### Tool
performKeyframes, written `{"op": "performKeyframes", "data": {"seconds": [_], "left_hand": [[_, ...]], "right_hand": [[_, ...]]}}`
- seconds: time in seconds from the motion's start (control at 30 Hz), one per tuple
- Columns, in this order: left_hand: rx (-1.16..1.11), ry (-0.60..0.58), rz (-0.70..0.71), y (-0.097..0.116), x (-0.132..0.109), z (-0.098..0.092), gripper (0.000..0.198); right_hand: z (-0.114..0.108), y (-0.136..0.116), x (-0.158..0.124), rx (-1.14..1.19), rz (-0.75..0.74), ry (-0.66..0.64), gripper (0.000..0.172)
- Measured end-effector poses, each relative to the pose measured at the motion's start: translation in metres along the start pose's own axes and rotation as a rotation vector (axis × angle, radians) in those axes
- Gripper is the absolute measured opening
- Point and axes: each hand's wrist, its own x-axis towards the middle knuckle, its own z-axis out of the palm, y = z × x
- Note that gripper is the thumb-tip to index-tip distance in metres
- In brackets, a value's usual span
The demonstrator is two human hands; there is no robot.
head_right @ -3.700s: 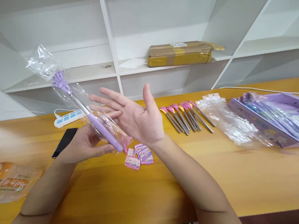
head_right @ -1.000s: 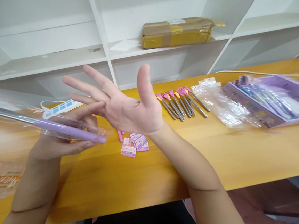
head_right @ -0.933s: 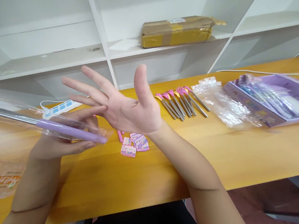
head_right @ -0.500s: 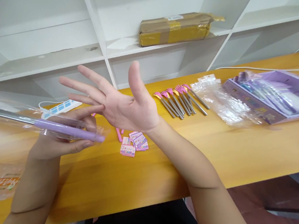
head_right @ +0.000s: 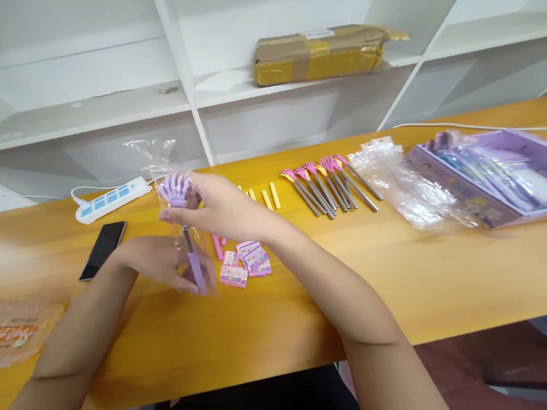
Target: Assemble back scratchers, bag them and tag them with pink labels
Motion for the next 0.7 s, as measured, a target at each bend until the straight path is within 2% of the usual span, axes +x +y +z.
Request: {"op": "performKeyframes", "data": {"seconds": [0.03,0.07,0.17,0.27,0.37,0.43,0.57,0.63,0.7], "left_hand": [[-0.028,-0.084,-0.024,-0.004,0.002,-0.002,0.023],[-0.042,-0.117,-0.054,-0.008,0.002,-0.006,0.023],[-0.019,0.001,-0.112,-0.018,-0.009,-0.019,0.030],[0.020,0.233,-0.123,-0.024,-0.031,-0.033,0.036],[-0.001,0.617,-0.061,-0.023,-0.049,-0.041,0.045],[-0.053,0.806,0.011,-0.018,-0.056,-0.041,0.051],[-0.062,0.970,0.083,-0.007,-0.056,-0.034,0.044],[-0.020,1.013,0.067,-0.003,-0.053,-0.029,0.038],[0.018,1.045,0.061,0.001,-0.051,-0.026,0.036]], "right_hand": [[0.000,0.002,0.002,-0.019,0.021,-0.001,0.025],[-0.001,0.004,0.004,-0.022,0.042,-0.018,0.025],[-0.003,0.009,0.008,-0.024,0.129,-0.102,0.027],[0.001,0.015,0.010,-0.020,0.236,-0.209,0.028],[0.011,0.023,0.012,-0.007,0.292,-0.268,0.023],[0.016,0.028,0.015,-0.023,0.310,-0.287,0.026],[0.011,0.036,0.015,-0.051,0.315,-0.349,0.035],[-0.002,0.039,0.012,-0.239,0.290,-0.366,0.041],[-0.018,0.043,0.009,-0.515,0.325,-0.397,0.047]]}}
